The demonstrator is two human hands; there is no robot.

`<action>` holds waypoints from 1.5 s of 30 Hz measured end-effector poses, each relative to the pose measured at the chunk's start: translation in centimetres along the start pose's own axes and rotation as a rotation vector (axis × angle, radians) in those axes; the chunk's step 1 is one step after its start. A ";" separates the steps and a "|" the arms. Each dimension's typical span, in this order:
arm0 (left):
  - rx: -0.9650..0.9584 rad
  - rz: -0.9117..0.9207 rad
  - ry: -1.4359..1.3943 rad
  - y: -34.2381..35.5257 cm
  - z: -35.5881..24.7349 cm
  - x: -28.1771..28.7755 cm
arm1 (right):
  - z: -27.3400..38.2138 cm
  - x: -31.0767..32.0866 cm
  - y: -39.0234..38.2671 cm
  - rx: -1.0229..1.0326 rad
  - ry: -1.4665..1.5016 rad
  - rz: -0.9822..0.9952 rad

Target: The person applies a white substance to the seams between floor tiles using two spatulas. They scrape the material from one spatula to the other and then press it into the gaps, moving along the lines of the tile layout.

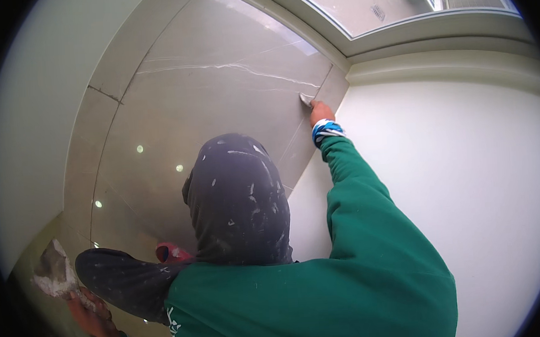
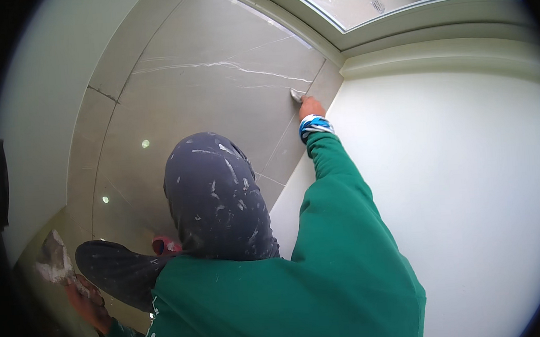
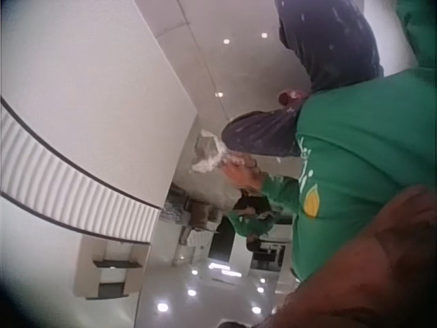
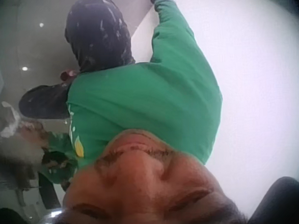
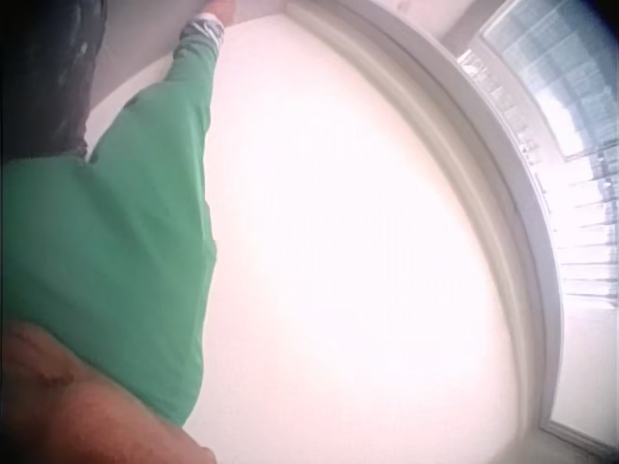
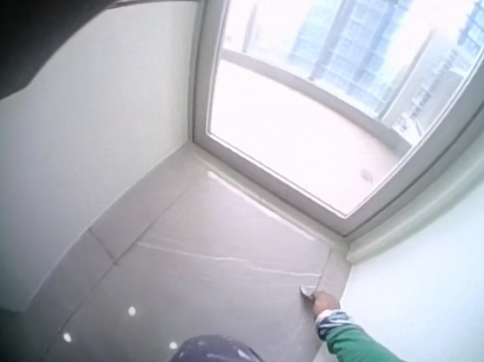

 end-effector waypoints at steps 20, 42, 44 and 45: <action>-0.004 1.307 -0.365 -9.4 -8.9 -19.5 | 25.9 31.0 -26.5 1.465 1.152 0.006; -1.334 0.391 0.522 -5.8 -4.2 -16.4 | 31.3 23.8 -33.9 0.695 2.002 1.152; -1.326 0.390 0.681 -4.5 -4.2 -15.2 | 30.9 24.2 -33.8 0.831 2.100 1.190; -1.367 0.353 0.744 -3.6 -4.3 -14.4 | 30.8 24.6 -33.9 0.987 2.129 1.243</action>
Point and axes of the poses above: each hand's wrist, its own y-axis towards the middle knuckle, its own x-axis out of the back of the hand, z = x × y, the point moved 2 cm from there along y, towards the middle knuckle, and after that the axes turned 5 degrees about z, right-handed, at the moved point
